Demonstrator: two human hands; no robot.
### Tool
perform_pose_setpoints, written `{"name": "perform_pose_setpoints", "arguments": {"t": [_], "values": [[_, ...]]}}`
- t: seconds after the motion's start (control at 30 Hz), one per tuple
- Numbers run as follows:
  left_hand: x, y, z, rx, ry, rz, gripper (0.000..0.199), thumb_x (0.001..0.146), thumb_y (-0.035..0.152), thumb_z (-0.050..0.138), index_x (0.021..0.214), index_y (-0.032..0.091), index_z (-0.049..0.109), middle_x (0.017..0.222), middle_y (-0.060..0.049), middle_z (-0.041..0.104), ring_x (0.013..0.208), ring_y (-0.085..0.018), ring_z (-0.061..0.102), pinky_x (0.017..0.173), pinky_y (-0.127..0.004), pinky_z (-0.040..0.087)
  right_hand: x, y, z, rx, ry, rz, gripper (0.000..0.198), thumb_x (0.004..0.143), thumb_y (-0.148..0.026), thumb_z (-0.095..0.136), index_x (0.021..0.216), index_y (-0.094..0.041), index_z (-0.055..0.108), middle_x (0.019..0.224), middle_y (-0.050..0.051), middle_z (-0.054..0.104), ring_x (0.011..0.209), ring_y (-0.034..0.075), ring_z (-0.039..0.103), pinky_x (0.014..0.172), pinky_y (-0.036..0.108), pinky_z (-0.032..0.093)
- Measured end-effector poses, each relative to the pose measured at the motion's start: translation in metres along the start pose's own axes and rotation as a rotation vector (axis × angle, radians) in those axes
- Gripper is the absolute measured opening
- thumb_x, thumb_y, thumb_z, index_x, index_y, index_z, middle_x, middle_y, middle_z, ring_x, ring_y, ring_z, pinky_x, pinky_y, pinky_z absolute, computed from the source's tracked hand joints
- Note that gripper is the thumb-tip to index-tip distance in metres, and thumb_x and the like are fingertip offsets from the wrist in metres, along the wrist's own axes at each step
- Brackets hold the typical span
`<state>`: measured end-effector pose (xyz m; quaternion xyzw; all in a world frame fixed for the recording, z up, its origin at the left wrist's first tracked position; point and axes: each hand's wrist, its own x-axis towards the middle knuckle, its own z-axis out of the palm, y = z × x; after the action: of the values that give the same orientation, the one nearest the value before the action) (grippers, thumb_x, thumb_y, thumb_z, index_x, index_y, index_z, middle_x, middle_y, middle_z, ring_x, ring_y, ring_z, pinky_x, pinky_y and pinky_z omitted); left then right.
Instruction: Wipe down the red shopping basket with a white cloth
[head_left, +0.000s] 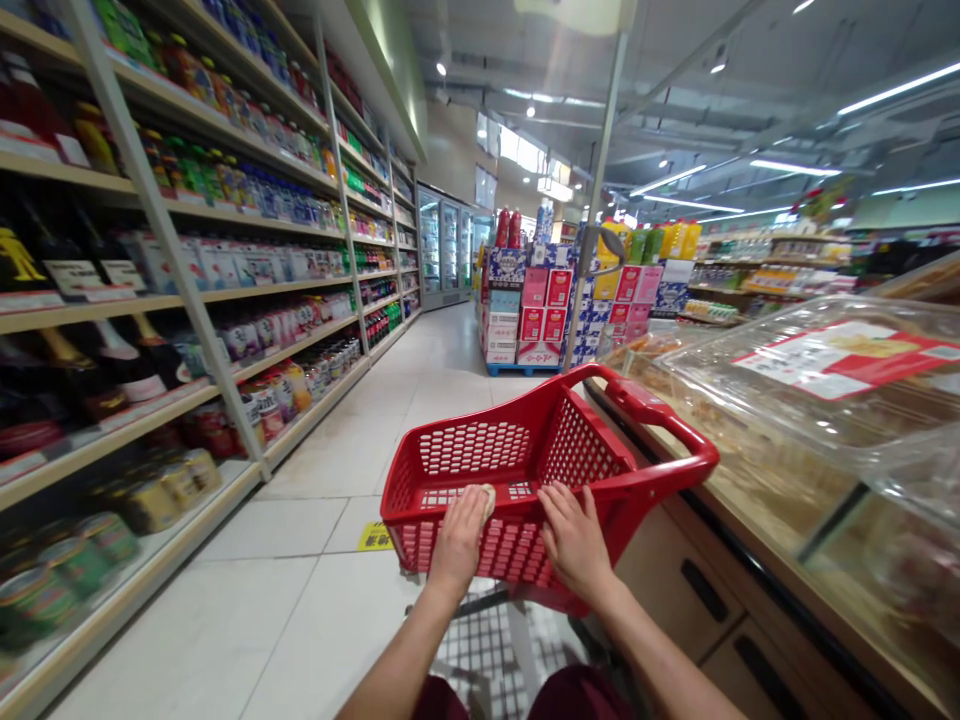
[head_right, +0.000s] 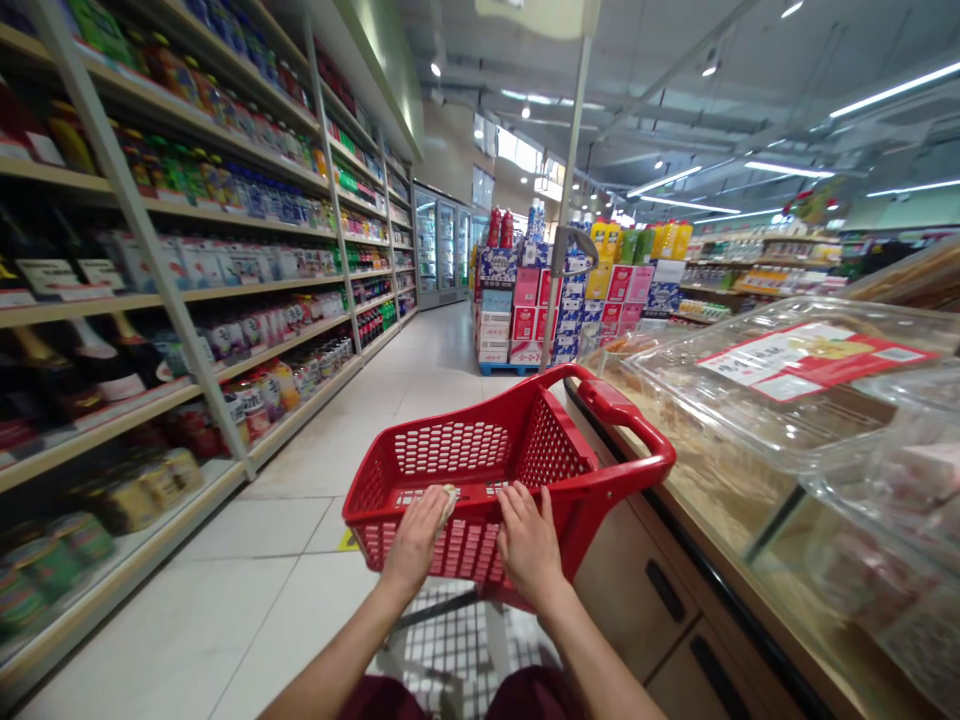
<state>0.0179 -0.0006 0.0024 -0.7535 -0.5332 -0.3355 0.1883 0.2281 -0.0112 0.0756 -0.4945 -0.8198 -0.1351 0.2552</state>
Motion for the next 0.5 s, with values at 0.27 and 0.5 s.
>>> {"name": "perform_pose_setpoints", "arguments": {"t": [0.27,0.5], "values": [[-0.023,-0.056,-0.013,0.092,0.119,-0.315,0.042,0.080,0.011,0.031,0.117,0.016,0.048,0.117,-0.011,0.057,0.114,-0.022,0.046,0.096,-0.046,0.035,-0.002,-0.006,0.001,0.041,0.004,0.003,0.044,0.076,-0.013,0.039,0.119,-0.016,0.049,0.123,0.006,0.051,0.118,0.022,0.039,0.104,0.046,0.013],[0.004,0.001,-0.003,0.013,-0.043,-0.009,0.051,0.076,0.002,0.028,0.122,0.019,0.043,0.126,-0.005,0.049,0.121,-0.016,0.038,0.098,-0.037,0.035,-0.001,-0.003,0.002,0.039,0.025,0.003,0.043,0.075,-0.014,0.040,0.117,-0.014,0.050,0.122,0.007,0.052,0.117,0.022,0.040,0.103,0.046,0.013]]}}
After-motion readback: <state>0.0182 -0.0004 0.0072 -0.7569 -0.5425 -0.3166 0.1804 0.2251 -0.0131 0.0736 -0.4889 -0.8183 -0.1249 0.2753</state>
